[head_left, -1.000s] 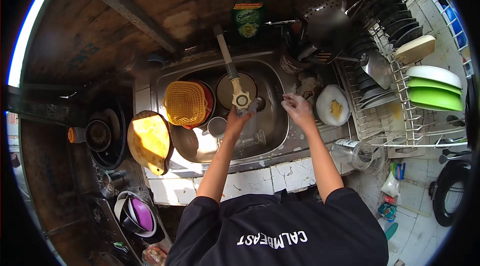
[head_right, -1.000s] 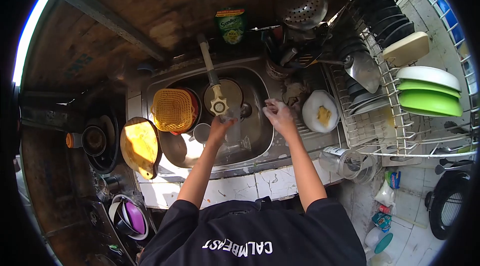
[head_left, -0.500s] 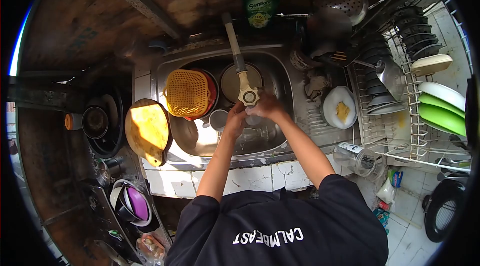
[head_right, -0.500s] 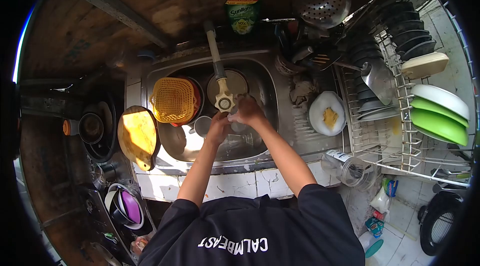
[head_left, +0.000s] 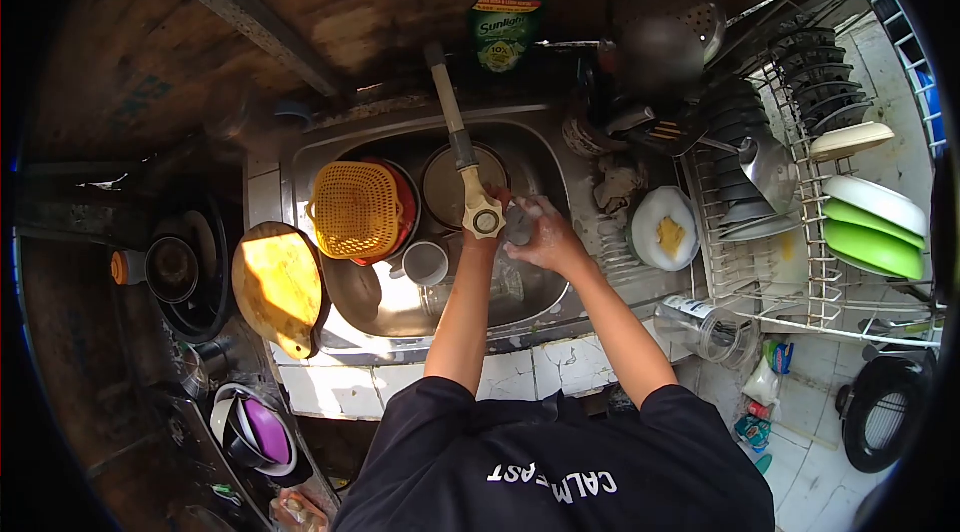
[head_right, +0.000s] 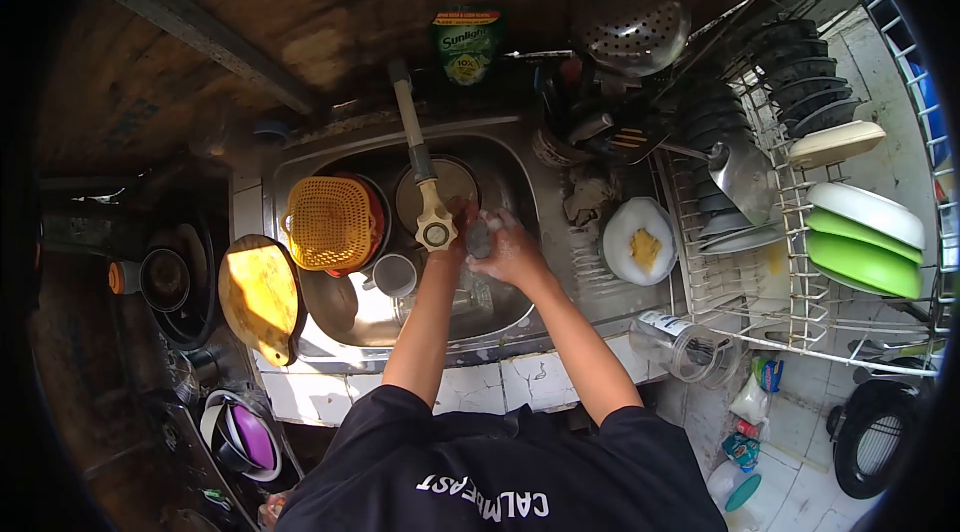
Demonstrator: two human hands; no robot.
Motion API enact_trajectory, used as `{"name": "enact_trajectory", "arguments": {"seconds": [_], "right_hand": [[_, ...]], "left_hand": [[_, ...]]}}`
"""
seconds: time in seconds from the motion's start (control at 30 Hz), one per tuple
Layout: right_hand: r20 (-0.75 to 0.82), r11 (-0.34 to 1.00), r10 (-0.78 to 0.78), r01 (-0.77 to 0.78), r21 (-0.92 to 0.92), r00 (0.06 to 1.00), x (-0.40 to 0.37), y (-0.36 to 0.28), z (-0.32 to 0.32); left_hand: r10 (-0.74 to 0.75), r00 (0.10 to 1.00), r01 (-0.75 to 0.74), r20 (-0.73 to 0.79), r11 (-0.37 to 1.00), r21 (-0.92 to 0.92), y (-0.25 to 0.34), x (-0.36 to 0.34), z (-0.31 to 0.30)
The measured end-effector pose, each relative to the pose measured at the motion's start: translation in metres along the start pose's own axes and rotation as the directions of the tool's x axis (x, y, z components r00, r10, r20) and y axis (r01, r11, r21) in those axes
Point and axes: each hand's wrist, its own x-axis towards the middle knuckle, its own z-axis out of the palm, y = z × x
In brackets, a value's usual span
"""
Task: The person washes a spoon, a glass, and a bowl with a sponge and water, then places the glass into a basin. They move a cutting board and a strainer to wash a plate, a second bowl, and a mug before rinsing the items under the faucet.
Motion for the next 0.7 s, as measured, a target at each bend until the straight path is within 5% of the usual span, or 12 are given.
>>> {"name": "enact_trajectory", "arguments": {"seconds": [0.07,0.17,0.27,0.33,0.4,0.47,0.5,0.63,0.7], "right_hand": [[-0.011,1.000,-0.028,0.028,-0.002,1.000,0.004,-0.001,0.004],[0.060,0.996,-0.051,0.046,0.080,0.997,0.021,-0.001,0.011],[0.182,0.983,-0.042,0.008,0.183,0.982,0.030,0.016,0.042],[0.131,0.920,-0.020,-0.033,0.390,0.991,0.031,0.011,0.062],[0.125,0.952,-0.090,0.048,0.303,0.988,0.041,0.032,0.102],[0.130,0.772,0.002,-0.084,0.630,0.992,0.049,0.033,0.116],[0.016,0.583,0.013,-0.021,0.812,1.000,0.052,0.032,0.124],[0.021,0.508,0.056,-0.047,0.860,0.998,0.057,0.033,0.131],[0.070,0.240,-0.035,-0.059,0.969,0.997,0.056,0.026,0.133]], "left_hand": [[-0.286,0.955,0.292,-0.072,0.953,0.077,0.060,-0.019,0.035],[-0.501,0.862,0.502,-0.083,0.818,0.280,0.140,-0.038,0.050],[-0.535,0.845,0.470,0.017,0.758,0.452,0.144,-0.073,0.019],[-0.417,0.909,0.353,0.025,0.798,0.488,0.152,-0.082,0.026],[-0.322,0.931,0.354,-0.174,0.668,0.654,0.161,-0.084,0.030],[-0.279,0.945,0.324,-0.172,0.717,0.617,0.161,-0.088,0.025],[-0.222,0.961,0.277,-0.167,0.697,0.661,0.161,-0.088,0.024],[-0.050,0.981,0.184,-0.189,0.563,0.805,0.163,-0.089,0.023],[-0.017,0.977,0.186,-0.212,0.553,0.812,0.163,-0.098,0.021]]}}
